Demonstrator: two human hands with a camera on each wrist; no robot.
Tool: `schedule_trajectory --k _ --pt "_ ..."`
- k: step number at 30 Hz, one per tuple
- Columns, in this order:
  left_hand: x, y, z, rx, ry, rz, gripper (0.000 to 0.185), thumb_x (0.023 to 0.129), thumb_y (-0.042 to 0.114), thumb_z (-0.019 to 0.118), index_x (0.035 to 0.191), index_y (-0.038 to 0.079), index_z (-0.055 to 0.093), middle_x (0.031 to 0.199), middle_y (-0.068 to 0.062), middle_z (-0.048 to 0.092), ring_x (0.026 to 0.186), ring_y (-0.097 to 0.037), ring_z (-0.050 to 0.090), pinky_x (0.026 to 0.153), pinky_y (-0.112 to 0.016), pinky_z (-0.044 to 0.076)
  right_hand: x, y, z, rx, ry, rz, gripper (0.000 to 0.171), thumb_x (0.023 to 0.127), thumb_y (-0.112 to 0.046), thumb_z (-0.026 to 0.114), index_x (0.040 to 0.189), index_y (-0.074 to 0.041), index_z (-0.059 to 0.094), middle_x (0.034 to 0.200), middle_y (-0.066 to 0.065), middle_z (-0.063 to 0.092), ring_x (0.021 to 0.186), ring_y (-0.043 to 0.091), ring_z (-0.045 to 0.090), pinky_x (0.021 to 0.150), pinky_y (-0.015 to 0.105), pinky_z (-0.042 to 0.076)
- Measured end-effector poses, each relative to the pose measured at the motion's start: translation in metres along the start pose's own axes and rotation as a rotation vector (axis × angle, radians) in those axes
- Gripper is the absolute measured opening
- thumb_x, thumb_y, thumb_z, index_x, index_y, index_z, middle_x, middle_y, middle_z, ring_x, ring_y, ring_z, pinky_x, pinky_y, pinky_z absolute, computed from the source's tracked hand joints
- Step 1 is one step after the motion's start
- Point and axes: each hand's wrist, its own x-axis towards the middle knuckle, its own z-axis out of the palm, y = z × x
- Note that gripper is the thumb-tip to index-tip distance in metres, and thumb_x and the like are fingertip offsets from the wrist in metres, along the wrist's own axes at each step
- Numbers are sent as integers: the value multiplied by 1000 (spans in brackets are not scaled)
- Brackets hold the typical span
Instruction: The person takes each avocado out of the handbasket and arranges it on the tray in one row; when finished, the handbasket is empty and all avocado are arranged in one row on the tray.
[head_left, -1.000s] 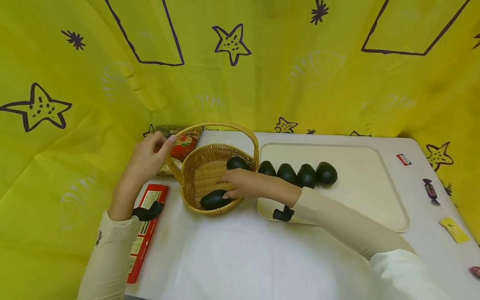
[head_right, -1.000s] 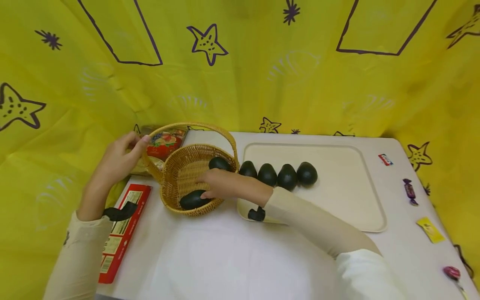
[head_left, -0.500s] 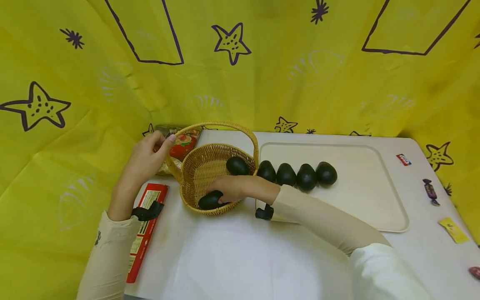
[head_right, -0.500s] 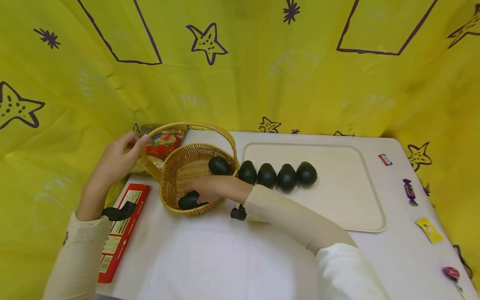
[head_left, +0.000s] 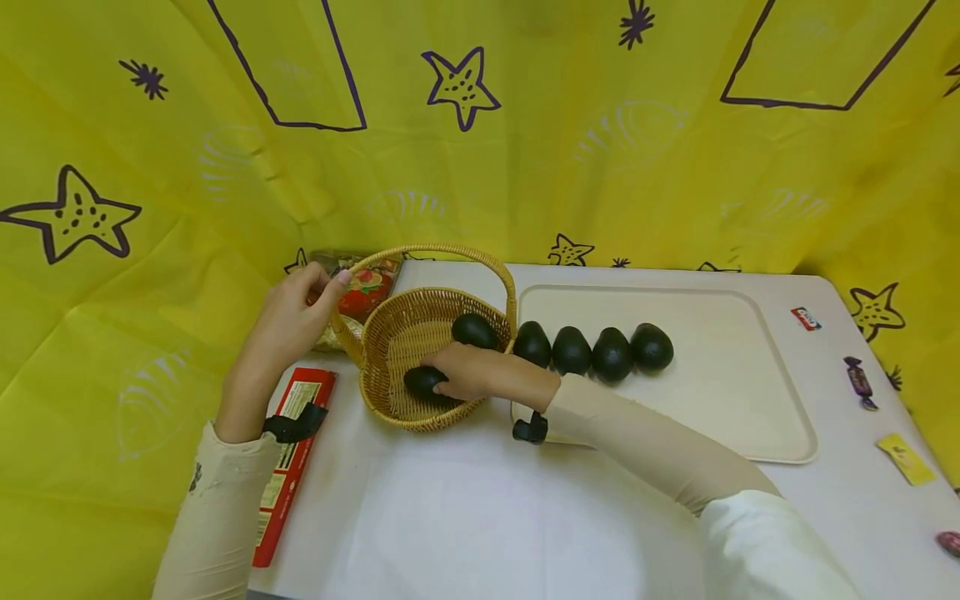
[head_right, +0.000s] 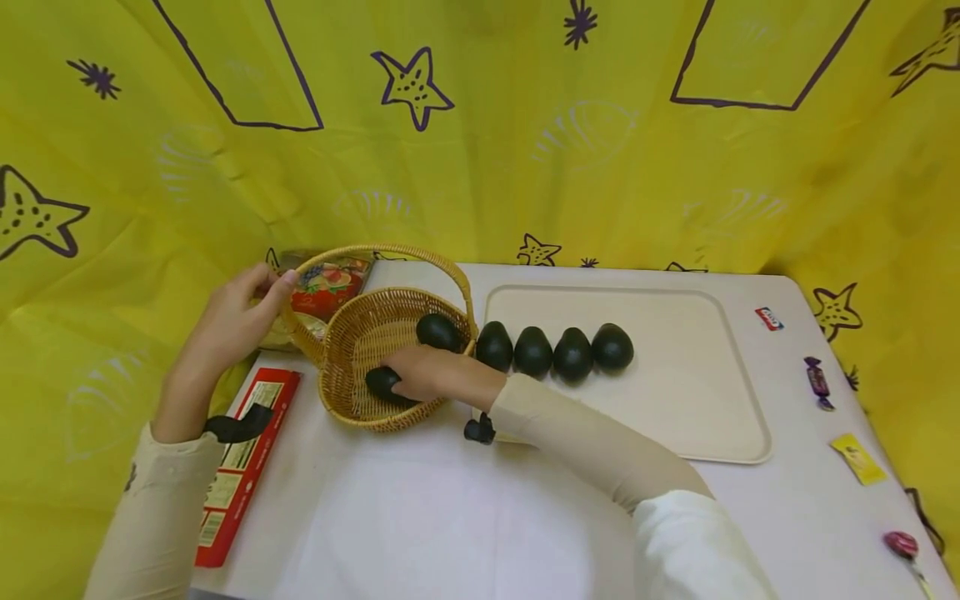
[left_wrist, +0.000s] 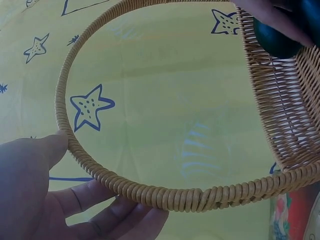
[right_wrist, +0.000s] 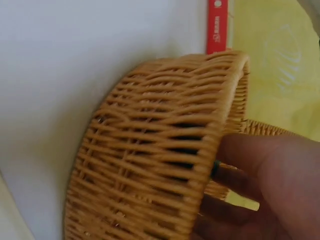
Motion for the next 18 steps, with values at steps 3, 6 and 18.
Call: schedule_trajectory --k 3,6,18 --pt "1 1 0 0 -2 1 51 111 54 43 103 6 59 98 -13 55 84 -28 47 72 -42 38 1 3 0 -5 45 20 53 109 -28 60 157 -9 48 155 13 56 143 29 53 115 42 46" --pt "0 0 0 -1 -3 -2 51 111 54 43 104 6 59 98 -13 55 85 -27 47 72 -42 38 1 3 1 -15 63 30 53 110 -30 60 158 -12 48 154 14 56 143 29 54 114 43 47" --pt "0 0 2 -9 11 -12 57 109 60 43 102 6 59 97 -13 55 84 -28 48 71 -42 39 1 0 2 -68 2 65 77 100 -30 74 164 -8 37 159 20 48 145 32 50 112 41 49"
